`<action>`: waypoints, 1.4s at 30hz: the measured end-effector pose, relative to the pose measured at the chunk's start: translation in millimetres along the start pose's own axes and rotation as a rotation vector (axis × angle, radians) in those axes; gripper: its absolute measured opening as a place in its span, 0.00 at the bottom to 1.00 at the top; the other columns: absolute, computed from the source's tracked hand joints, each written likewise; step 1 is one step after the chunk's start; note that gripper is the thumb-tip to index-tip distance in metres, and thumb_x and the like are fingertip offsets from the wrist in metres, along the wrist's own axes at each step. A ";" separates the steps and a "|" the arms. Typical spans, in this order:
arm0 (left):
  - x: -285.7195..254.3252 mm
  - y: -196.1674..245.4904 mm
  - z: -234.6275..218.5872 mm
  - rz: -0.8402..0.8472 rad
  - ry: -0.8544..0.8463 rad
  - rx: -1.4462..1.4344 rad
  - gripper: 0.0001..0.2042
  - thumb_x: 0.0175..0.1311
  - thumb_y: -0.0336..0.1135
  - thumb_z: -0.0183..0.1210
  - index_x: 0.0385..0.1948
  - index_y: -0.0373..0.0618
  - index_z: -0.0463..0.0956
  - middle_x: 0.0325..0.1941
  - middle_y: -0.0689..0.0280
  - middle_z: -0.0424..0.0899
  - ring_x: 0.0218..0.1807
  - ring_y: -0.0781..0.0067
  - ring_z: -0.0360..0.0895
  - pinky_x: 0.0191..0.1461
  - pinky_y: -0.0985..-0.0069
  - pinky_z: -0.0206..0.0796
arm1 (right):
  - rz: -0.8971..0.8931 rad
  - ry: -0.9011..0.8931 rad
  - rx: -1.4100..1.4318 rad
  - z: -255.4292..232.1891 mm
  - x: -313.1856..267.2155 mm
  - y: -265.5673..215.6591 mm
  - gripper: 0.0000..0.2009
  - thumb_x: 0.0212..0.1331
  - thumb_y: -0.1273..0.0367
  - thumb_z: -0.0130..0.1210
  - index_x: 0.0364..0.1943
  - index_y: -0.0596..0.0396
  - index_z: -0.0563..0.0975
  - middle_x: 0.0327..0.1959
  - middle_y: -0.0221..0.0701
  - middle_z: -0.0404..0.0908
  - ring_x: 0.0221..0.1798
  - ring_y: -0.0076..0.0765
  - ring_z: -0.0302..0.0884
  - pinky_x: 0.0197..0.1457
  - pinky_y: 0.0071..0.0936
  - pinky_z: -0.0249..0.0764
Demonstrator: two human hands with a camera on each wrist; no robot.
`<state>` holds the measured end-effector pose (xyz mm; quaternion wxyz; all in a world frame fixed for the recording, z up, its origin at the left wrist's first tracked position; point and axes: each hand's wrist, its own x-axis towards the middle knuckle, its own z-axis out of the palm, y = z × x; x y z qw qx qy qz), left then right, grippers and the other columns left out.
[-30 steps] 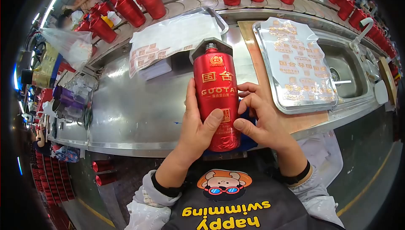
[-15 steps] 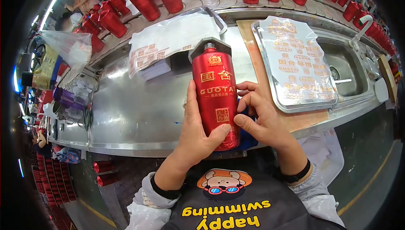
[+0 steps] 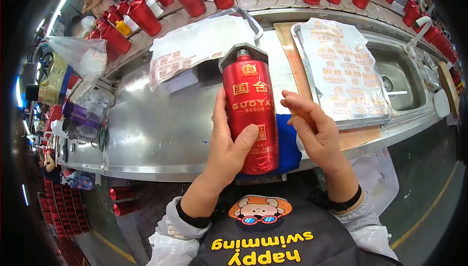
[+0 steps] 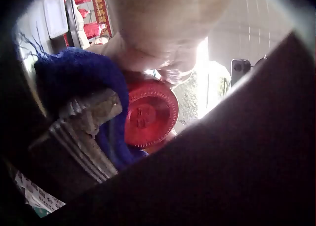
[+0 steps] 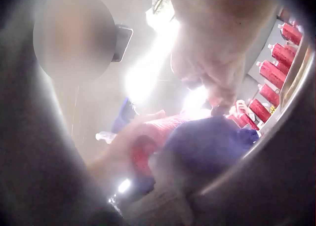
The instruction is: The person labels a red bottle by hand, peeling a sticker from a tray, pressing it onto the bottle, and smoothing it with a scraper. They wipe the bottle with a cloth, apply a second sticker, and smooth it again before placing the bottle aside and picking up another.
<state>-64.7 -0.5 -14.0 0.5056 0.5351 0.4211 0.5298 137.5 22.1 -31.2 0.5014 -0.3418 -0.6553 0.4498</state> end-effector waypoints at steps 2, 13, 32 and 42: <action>-4.0 -8.8 -8.9 0.019 0.007 0.041 0.40 0.70 0.39 0.55 0.73 0.34 0.36 0.70 0.51 0.58 0.69 0.63 0.63 0.70 0.68 0.57 | -0.134 -0.020 -0.228 2.9 -3.9 -1.2 0.23 0.58 0.84 0.51 0.58 0.53 0.76 0.62 0.48 0.73 0.57 0.44 0.77 0.57 0.33 0.74; -7.5 -7.9 -11.1 0.037 -0.059 0.072 0.38 0.73 0.42 0.52 0.73 0.33 0.37 0.71 0.52 0.58 0.70 0.64 0.61 0.72 0.69 0.54 | -0.390 -0.204 -0.598 3.9 -24.5 0.2 0.31 0.46 0.82 0.58 0.59 0.42 0.77 0.61 0.53 0.69 0.56 0.56 0.74 0.57 0.41 0.74; -12.5 -10.0 -18.7 -0.002 -0.124 0.101 0.48 0.67 0.51 0.59 0.74 0.36 0.33 0.73 0.53 0.53 0.73 0.63 0.56 0.74 0.68 0.50 | -0.377 -0.215 -0.500 0.9 -28.3 4.9 0.32 0.44 0.85 0.57 0.58 0.44 0.77 0.62 0.53 0.69 0.56 0.55 0.74 0.56 0.40 0.73; -12.0 -2.9 -18.7 -0.056 -0.154 0.039 0.48 0.66 0.45 0.60 0.73 0.34 0.30 0.74 0.53 0.52 0.73 0.63 0.54 0.75 0.67 0.47 | -0.430 -0.208 -0.481 1.1 -27.7 5.6 0.29 0.46 0.83 0.59 0.56 0.43 0.79 0.61 0.54 0.70 0.52 0.54 0.76 0.52 0.39 0.75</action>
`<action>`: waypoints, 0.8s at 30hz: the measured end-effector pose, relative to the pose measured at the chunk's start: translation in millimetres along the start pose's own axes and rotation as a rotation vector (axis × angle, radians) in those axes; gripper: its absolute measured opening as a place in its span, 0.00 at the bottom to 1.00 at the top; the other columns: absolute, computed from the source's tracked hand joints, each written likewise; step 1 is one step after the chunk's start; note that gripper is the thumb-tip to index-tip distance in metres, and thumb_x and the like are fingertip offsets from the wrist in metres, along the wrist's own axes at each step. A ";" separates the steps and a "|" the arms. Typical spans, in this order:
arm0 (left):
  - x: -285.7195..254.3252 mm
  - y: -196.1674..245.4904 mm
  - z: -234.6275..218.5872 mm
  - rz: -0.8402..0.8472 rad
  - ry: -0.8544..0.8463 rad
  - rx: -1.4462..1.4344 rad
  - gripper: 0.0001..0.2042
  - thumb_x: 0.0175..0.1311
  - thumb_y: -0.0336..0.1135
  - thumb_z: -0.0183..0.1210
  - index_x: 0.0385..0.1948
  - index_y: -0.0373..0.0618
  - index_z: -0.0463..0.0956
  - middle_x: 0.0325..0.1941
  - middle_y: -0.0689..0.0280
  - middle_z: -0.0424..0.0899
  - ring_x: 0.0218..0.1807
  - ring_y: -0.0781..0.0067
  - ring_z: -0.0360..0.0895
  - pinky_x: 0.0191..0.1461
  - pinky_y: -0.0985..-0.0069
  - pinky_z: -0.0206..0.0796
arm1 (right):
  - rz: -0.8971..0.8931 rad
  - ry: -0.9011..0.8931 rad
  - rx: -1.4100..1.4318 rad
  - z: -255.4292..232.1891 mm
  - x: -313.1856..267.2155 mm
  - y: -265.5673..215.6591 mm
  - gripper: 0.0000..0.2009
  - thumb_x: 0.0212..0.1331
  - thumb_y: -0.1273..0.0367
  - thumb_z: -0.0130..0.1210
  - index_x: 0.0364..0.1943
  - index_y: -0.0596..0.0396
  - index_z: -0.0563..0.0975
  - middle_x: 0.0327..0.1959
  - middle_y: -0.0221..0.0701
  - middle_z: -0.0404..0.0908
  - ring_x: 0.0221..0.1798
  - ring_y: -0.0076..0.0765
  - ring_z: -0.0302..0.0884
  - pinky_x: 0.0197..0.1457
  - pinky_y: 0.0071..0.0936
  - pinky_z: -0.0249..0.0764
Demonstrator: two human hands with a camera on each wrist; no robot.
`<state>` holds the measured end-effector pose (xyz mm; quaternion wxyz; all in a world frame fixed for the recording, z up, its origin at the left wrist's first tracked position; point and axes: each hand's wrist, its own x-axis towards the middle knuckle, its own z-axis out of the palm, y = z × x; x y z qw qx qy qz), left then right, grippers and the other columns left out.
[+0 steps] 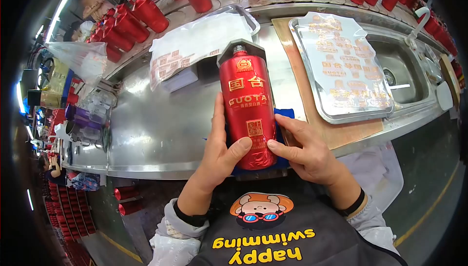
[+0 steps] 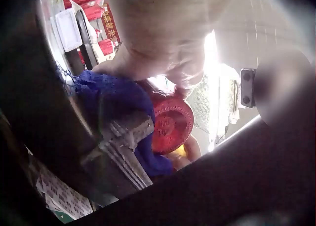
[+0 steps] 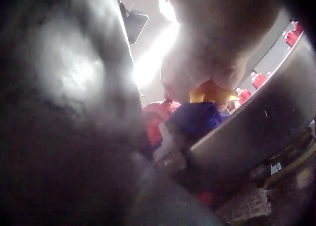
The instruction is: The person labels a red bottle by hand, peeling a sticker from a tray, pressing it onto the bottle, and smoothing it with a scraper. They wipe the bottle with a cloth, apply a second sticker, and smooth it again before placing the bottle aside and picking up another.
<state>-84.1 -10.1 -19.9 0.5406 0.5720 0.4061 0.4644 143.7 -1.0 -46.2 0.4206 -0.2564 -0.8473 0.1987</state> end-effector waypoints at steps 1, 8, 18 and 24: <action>0.5 0.6 0.9 0.000 0.022 -0.007 0.48 0.66 0.45 0.60 0.73 0.33 0.30 0.73 0.52 0.53 0.73 0.63 0.55 0.74 0.67 0.49 | 0.002 0.002 0.003 0.1 -0.2 -0.4 0.28 0.46 0.83 0.59 0.55 0.43 0.79 0.61 0.55 0.70 0.52 0.54 0.76 0.52 0.39 0.75; 3.5 1.2 13.2 -0.007 0.123 0.194 0.49 0.62 0.41 0.63 0.72 0.31 0.32 0.69 0.47 0.57 0.68 0.60 0.64 0.69 0.66 0.60 | -0.009 0.023 0.007 0.5 1.7 -2.2 0.27 0.46 0.83 0.59 0.54 0.43 0.80 0.60 0.55 0.70 0.51 0.53 0.77 0.52 0.39 0.75; 4.6 -1.7 12.4 0.206 0.168 0.193 0.47 0.61 0.42 0.62 0.73 0.32 0.36 0.74 0.48 0.54 0.74 0.55 0.53 0.77 0.57 0.43 | -0.007 0.020 0.021 1.5 -1.2 0.3 0.27 0.46 0.83 0.59 0.53 0.44 0.80 0.61 0.55 0.69 0.50 0.53 0.76 0.52 0.39 0.75; 4.0 23.7 -11.6 0.575 -0.196 1.162 0.34 0.66 0.67 0.45 0.64 0.52 0.71 0.62 0.69 0.77 0.75 0.54 0.50 0.77 0.44 0.15 | 0.025 0.029 0.027 -2.0 -2.2 -0.4 0.27 0.48 0.85 0.56 0.55 0.50 0.78 0.58 0.53 0.72 0.51 0.51 0.78 0.50 0.36 0.76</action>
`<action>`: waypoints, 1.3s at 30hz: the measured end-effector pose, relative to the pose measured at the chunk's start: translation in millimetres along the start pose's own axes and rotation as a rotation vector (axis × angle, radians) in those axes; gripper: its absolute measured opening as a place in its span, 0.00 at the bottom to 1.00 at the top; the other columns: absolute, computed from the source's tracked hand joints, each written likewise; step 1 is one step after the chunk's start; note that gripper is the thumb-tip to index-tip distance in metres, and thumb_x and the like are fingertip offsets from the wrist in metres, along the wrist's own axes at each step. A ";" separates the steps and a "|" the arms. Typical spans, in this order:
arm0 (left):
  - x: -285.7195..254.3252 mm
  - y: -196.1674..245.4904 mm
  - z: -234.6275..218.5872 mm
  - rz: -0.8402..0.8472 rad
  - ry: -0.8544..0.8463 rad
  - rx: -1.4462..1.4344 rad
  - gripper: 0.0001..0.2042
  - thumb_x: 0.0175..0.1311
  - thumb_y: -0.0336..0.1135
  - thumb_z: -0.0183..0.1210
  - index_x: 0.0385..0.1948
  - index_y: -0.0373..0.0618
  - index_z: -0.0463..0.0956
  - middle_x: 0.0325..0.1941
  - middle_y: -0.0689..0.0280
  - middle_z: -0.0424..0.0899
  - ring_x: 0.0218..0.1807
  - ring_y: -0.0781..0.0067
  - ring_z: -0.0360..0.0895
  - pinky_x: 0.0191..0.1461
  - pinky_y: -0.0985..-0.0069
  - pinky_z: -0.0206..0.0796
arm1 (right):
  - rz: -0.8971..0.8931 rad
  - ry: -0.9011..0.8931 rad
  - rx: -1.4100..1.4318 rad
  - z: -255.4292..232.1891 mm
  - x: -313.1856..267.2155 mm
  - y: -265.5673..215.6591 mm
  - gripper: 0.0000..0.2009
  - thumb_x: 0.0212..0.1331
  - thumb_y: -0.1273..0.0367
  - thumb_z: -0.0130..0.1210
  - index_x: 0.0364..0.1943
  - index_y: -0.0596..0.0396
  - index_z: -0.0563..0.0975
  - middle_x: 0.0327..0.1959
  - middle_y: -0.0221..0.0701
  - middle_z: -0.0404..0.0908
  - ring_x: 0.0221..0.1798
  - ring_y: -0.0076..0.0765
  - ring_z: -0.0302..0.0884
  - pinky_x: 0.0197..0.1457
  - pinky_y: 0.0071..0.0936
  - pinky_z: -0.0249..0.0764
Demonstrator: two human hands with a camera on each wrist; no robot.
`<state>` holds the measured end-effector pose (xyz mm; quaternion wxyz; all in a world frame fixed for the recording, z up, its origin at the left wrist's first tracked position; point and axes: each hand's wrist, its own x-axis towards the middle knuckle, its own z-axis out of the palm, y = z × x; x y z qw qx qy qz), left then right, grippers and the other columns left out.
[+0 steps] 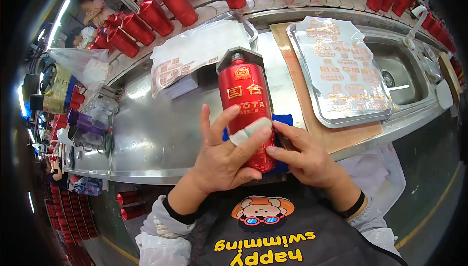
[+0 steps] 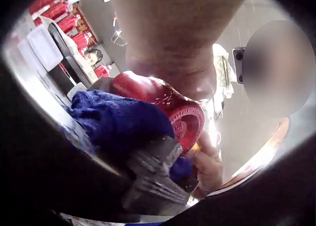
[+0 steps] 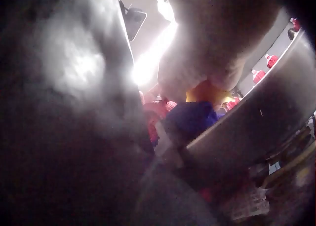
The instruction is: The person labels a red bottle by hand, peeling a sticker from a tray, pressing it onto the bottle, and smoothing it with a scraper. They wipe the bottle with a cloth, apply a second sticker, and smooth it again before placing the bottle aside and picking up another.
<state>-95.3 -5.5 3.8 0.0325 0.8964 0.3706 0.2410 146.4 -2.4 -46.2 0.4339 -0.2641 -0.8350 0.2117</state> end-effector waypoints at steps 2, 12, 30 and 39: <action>-5.0 1.7 -2.5 0.101 -0.043 0.074 0.28 0.67 0.65 0.43 0.59 0.59 0.76 0.60 0.75 0.80 0.74 0.60 0.52 0.76 0.42 0.17 | 0.124 0.081 0.097 -1.3 -0.8 0.1 0.23 0.52 0.84 0.55 0.55 0.54 0.77 0.53 0.51 0.76 0.49 0.47 0.80 0.48 0.34 0.77; -51.1 17.3 23.4 0.000 0.196 0.074 0.21 0.67 0.51 0.54 0.56 0.54 0.78 0.50 0.68 0.86 0.66 0.60 0.65 0.76 0.41 0.32 | 0.485 0.227 0.148 -10.8 57.0 1.1 0.09 0.61 0.70 0.58 0.41 0.60 0.75 0.25 0.35 0.81 0.27 0.28 0.79 0.32 0.27 0.75; -43.7 28.2 30.4 -0.084 0.238 -0.031 0.29 0.57 0.50 0.64 0.61 0.51 0.73 0.62 0.64 0.78 0.68 0.55 0.63 0.75 0.42 0.33 | 0.731 0.328 0.715 21.7 27.2 -24.9 0.10 0.63 0.72 0.59 0.44 0.60 0.73 0.38 0.28 0.80 0.39 0.17 0.75 0.44 0.17 0.72; -54.3 22.9 39.9 -0.313 0.310 -0.083 0.41 0.53 0.42 0.67 0.71 0.47 0.58 0.52 0.57 0.82 0.71 0.49 0.59 0.73 0.38 0.33 | 0.040 0.238 -0.320 8.3 37.4 -25.0 0.11 0.48 0.74 0.67 0.37 0.52 0.81 0.30 0.29 0.78 0.31 0.32 0.73 0.37 0.31 0.68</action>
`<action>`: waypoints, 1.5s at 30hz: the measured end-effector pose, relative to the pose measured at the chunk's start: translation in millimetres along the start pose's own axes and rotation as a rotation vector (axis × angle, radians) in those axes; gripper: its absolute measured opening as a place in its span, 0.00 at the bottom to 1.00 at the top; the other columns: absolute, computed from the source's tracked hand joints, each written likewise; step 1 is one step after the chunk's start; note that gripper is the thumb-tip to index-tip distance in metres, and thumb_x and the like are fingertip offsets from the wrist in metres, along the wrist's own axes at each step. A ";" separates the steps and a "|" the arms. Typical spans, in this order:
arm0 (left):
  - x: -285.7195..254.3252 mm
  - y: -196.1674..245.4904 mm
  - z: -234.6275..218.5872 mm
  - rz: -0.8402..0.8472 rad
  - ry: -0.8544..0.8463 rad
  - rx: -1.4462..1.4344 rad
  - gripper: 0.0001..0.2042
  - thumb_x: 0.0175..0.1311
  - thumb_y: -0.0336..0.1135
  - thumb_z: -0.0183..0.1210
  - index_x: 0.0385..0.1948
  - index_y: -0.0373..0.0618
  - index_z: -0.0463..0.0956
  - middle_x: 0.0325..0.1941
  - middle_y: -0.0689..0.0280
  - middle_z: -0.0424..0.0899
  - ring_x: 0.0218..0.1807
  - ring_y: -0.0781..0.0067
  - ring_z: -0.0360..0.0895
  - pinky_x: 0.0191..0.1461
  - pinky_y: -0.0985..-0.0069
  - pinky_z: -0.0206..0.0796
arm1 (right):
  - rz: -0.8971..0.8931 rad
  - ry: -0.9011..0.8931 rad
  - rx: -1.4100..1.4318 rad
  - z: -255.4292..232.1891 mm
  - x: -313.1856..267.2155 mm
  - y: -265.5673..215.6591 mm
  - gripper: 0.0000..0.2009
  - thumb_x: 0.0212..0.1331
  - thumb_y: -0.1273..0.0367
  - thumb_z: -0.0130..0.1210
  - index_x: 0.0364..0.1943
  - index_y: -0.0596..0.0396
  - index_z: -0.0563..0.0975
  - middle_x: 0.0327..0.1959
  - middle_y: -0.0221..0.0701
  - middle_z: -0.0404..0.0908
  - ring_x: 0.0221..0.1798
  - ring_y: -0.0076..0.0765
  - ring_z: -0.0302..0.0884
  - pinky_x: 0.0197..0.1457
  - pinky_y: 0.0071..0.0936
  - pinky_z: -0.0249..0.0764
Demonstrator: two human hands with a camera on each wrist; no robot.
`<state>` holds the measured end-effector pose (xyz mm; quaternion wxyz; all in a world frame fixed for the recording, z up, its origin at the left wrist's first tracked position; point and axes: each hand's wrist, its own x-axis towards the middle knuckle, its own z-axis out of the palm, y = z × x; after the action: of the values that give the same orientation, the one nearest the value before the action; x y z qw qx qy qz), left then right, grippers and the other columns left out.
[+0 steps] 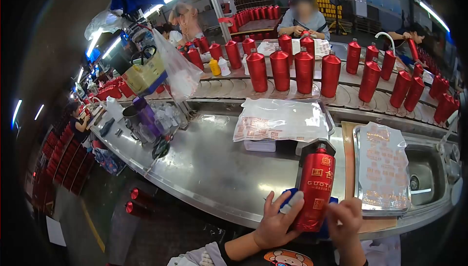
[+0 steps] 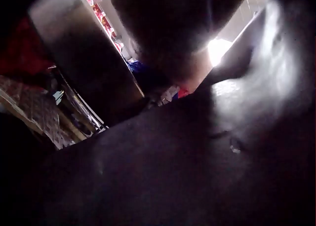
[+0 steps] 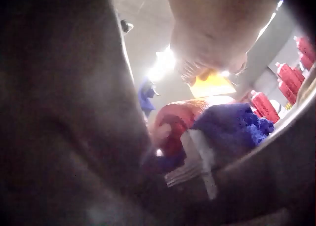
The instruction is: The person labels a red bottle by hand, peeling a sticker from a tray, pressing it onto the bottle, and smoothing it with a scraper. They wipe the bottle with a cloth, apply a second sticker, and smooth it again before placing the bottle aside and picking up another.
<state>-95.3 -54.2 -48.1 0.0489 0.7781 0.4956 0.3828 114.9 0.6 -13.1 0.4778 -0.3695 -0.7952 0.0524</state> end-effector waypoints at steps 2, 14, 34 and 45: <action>1.2 -2.7 -0.4 -0.069 -0.039 0.022 0.42 0.54 0.45 0.66 0.72 0.45 0.55 0.48 0.55 0.83 0.72 0.46 0.57 0.72 0.37 0.31 | -0.243 -0.231 0.240 -8.3 14.3 -16.3 0.15 0.40 0.75 0.69 0.36 0.48 0.83 0.30 0.27 0.76 0.30 0.36 0.71 0.35 0.34 0.65; -0.4 -0.1 5.0 -0.033 -0.032 -0.060 0.42 0.61 0.54 0.60 0.72 0.40 0.53 0.61 0.52 0.75 0.74 0.43 0.54 0.73 0.38 0.31 | 0.823 -0.113 0.852 -13.5 -0.8 -10.3 0.07 0.57 0.72 0.64 0.37 0.58 0.80 0.31 0.27 0.82 0.34 0.22 0.78 0.38 0.22 0.73; 104.1 -49.1 -19.7 0.466 -0.248 0.072 0.28 0.72 0.62 0.38 0.61 0.57 0.75 0.53 0.69 0.84 0.71 0.59 0.61 0.78 0.49 0.25 | 0.836 0.066 0.996 1.5 -11.6 24.1 0.08 0.65 0.72 0.58 0.44 0.61 0.77 0.37 0.27 0.82 0.40 0.16 0.76 0.44 0.17 0.72; 133.0 -55.1 -15.1 0.513 -0.260 0.091 0.25 0.70 0.61 0.41 0.59 0.61 0.76 0.44 0.73 0.86 0.69 0.62 0.62 0.78 0.46 0.29 | 0.864 0.088 0.998 1.6 -0.5 34.4 0.08 0.64 0.72 0.58 0.43 0.61 0.77 0.37 0.27 0.81 0.39 0.16 0.76 0.44 0.17 0.72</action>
<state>-116.8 76.5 10.2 -0.0213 0.9219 0.2890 0.2571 132.2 25.5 -29.3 0.5597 -0.3911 -0.4354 0.5866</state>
